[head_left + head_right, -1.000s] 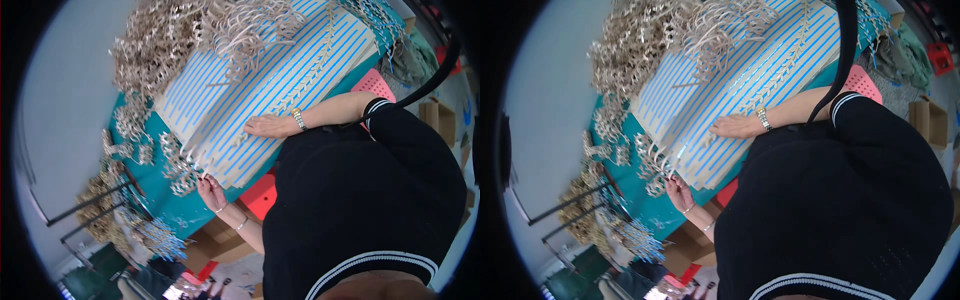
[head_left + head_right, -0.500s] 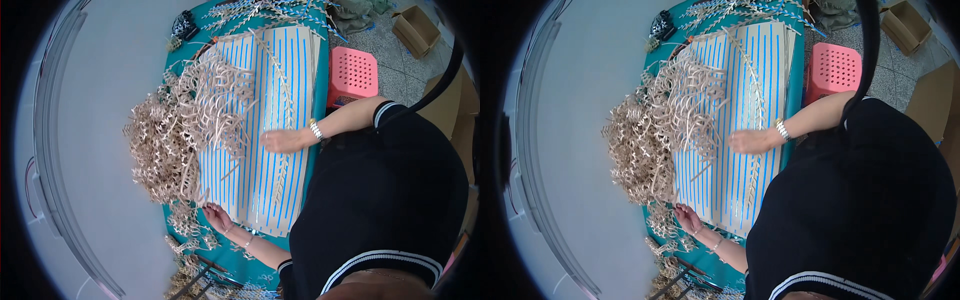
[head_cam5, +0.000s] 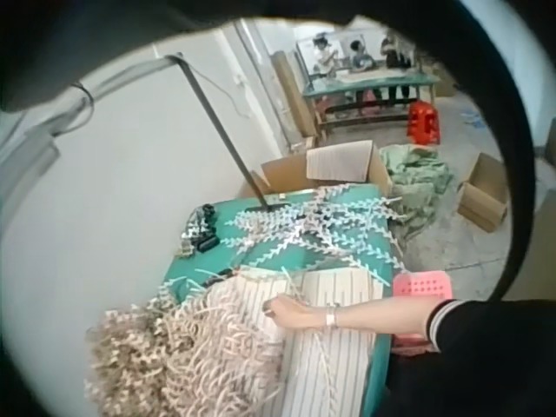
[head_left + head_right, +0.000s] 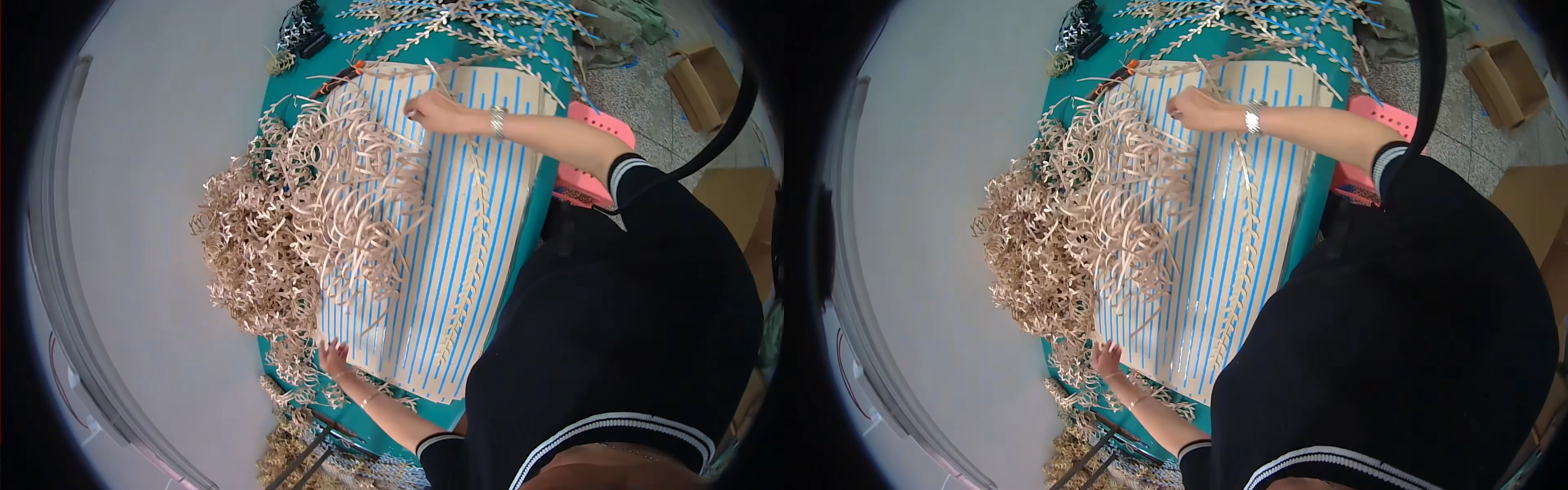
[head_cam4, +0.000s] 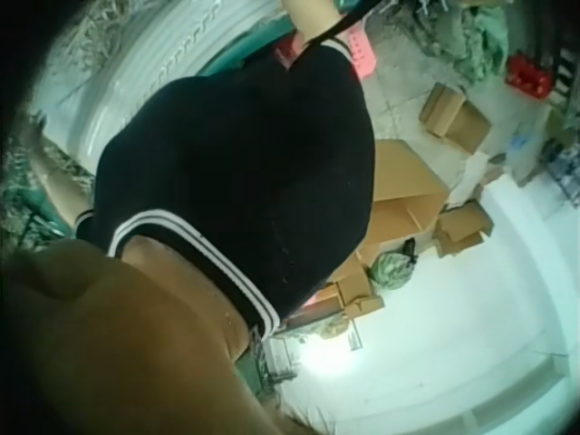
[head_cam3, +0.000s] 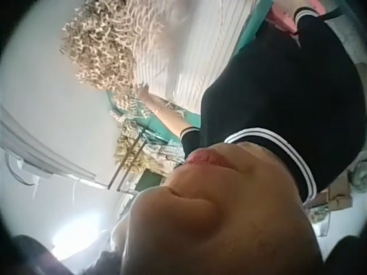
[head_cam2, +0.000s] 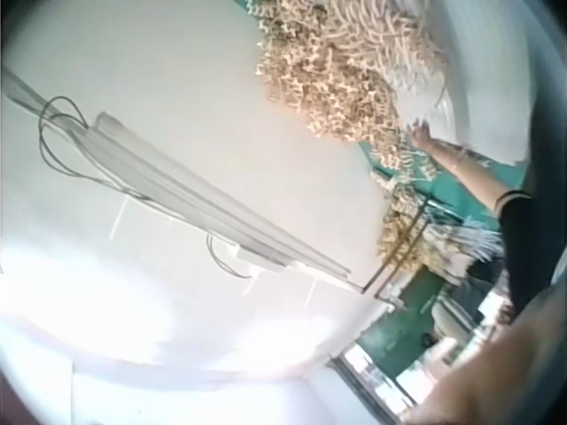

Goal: The person peels cutout straps from backing sheets, wraps and attaches them into looped shapes by hand, and places finished components into a cardboard box.

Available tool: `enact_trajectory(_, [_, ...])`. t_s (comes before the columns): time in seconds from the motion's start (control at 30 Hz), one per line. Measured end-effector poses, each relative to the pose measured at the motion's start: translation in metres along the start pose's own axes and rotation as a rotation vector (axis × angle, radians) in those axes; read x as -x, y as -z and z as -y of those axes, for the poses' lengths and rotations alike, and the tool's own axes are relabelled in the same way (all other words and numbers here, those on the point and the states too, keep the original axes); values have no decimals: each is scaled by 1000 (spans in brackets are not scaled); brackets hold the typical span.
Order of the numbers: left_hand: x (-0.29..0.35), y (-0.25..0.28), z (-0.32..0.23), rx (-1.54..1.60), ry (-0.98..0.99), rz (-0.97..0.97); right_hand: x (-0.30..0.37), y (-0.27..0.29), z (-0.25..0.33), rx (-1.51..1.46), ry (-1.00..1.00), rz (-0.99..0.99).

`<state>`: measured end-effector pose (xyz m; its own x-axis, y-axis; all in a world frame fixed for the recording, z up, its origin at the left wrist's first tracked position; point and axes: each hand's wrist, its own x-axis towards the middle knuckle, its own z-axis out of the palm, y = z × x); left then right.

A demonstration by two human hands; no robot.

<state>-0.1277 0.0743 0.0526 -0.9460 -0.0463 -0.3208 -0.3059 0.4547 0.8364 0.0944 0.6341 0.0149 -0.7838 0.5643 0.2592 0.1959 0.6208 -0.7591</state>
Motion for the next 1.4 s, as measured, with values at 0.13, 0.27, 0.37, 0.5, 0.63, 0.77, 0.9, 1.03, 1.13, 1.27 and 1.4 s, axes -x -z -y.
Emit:
enact_trajectory(0.13, [68,-16,-68,-388,-352,-250,-109,-28,-42,30,-89,44])
enact_trajectory(0.27, [122,-132,-142,-437,-780,-117,-151,-54,-56,-54,-53,191])
enact_trajectory(0.37, [153,-246,-191,-689,-1029,212,-152,-70,-58,-106,-58,351])
enact_trajectory(0.5, [127,-366,-198,-963,-1249,444,-140,-79,-35,-239,13,373])
enact_trajectory(0.63, [96,-414,-189,-1071,-993,360,-146,-59,-47,-135,116,150])
enact_trajectory(0.77, [58,-400,-181,-1022,-800,412,-165,10,-61,-275,92,-255])
enact_trajectory(0.9, [41,-387,-168,-964,-843,478,-176,59,-79,-193,100,-273])
enact_trajectory(1.03, [47,-386,-169,-1024,-815,428,-163,65,-61,-733,-168,50])
enact_trajectory(1.13, [40,-384,-164,-945,-869,443,-149,60,-49,-1110,-293,228])
enact_trajectory(1.27, [58,-377,-177,-842,-1094,393,-128,38,-33,-1380,-494,325])
enact_trajectory(1.4, [117,-354,-205,-510,-1131,220,-96,14,-3,-1482,-668,329])
